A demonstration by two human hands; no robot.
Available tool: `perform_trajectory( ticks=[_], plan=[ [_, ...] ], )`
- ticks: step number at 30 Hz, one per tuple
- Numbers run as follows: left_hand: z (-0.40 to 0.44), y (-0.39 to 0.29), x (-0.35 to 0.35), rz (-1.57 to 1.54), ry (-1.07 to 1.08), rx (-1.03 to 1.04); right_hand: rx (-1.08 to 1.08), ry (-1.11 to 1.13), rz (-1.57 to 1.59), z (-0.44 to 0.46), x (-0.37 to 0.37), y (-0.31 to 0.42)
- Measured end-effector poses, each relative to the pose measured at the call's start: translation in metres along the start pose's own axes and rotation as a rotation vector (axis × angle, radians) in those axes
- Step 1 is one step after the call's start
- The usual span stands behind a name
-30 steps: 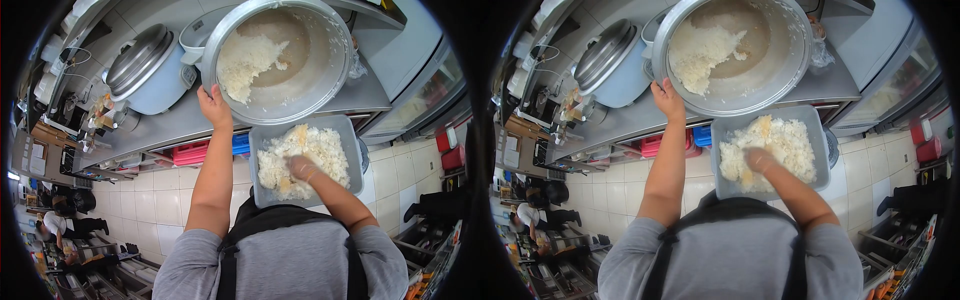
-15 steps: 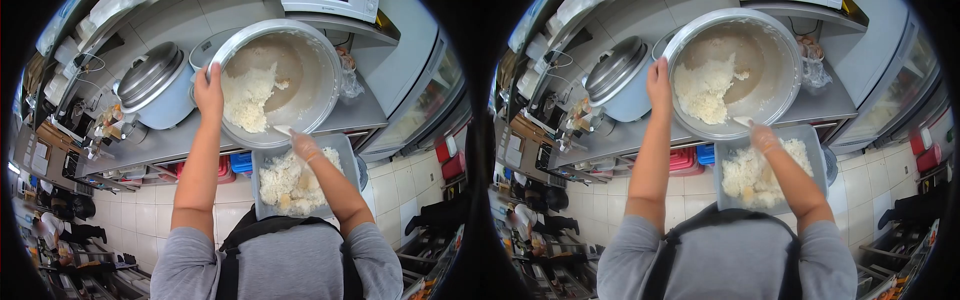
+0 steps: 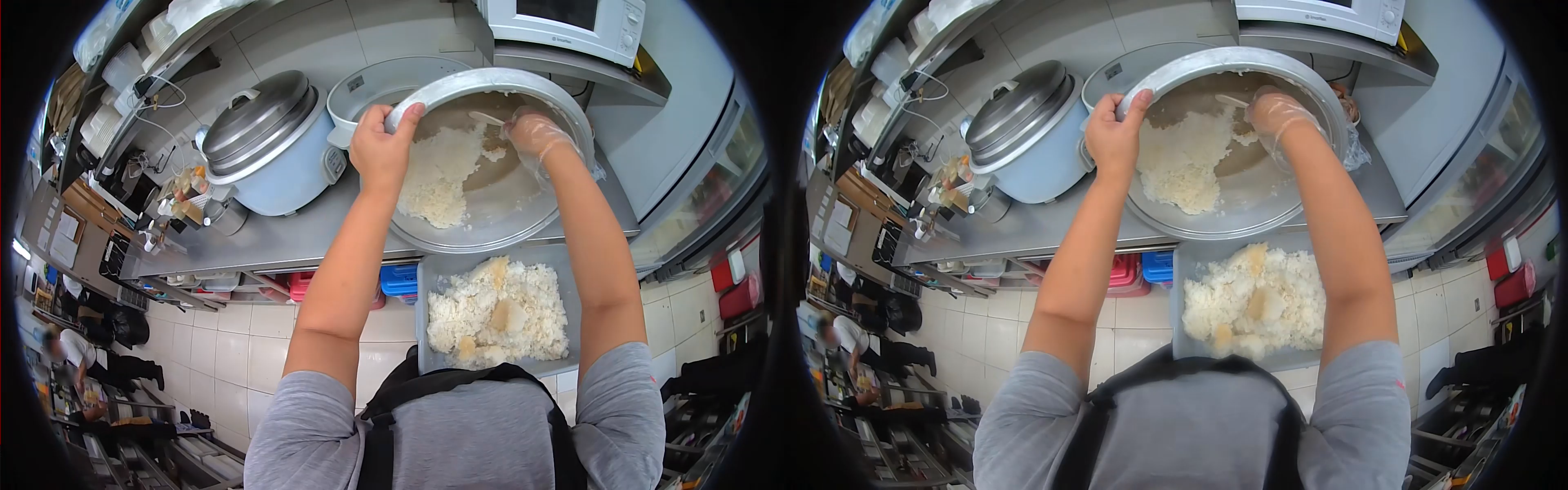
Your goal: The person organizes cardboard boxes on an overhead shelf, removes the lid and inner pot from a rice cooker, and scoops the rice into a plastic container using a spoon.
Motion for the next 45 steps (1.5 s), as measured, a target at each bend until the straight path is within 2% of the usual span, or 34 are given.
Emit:
perform_trajectory(
  ticks=[4, 10, 13, 16, 19, 23, 25, 28, 31, 33, 36, 39, 43, 45],
  plan=[
    [-0.008, 0.005, 0.000, -0.019, -0.014, -0.028, 0.037, 0.042, -0.223, 0.010, 0.008, 0.021],
    [-0.012, 0.010, -0.002, -0.035, -0.069, -0.040, 0.210, 0.168, -0.085, -0.015, -0.002, 0.064],
    [-0.015, 0.023, -0.005, -0.060, -0.098, -0.074, 0.196, 0.252, -0.164, -0.021, -0.005, 0.079],
    [-0.019, 0.030, -0.011, -0.077, -0.125, -0.106, 0.149, 0.239, -0.162, -0.017, 0.000, 0.083],
    [-0.021, 0.031, -0.015, -0.074, -0.127, -0.130, -0.002, 0.264, -0.309, -0.012, 0.013, 0.088],
    [-0.018, 0.030, -0.015, -0.023, -0.098, -0.120, 0.064, 0.285, -0.251, -0.013, 0.047, 0.097],
    [-0.019, 0.026, -0.017, -0.010, -0.089, -0.109, 0.049, 0.218, -0.168, 0.010, 0.100, 0.089],
    [-0.019, 0.027, -0.019, 0.006, -0.081, -0.092, -0.117, 0.246, -0.243, -0.004, 0.116, 0.072],
    [-0.021, 0.030, -0.016, 0.023, -0.072, -0.085, -0.103, 0.171, -0.140, -0.037, 0.144, 0.048],
    [-0.021, 0.027, -0.015, 0.043, -0.071, -0.085, -0.108, 0.179, -0.064, -0.056, 0.167, 0.032],
    [-0.020, 0.021, -0.010, 0.078, -0.072, -0.080, -0.185, 0.213, -0.128, -0.113, 0.173, 0.014],
    [-0.022, 0.018, -0.007, 0.060, -0.049, -0.076, -0.198, 0.330, -0.170, -0.142, 0.215, 0.002],
    [-0.033, 0.017, 0.003, -0.002, -0.084, 0.002, -0.115, 0.286, 0.008, -0.133, 0.232, -0.032],
    [-0.035, 0.016, 0.007, -0.003, -0.081, 0.021, -0.022, 0.303, 0.104, -0.117, 0.212, -0.041]
  ],
)
Point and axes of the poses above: each hand's wrist, its own z-axis towards the middle knuckle, its own x-axis out of the palm, y = z × x, the point moved 2 cm from there along z, towards the middle knuckle, and after that the axes turned 14 degrees about x, right-handed, at the moved point
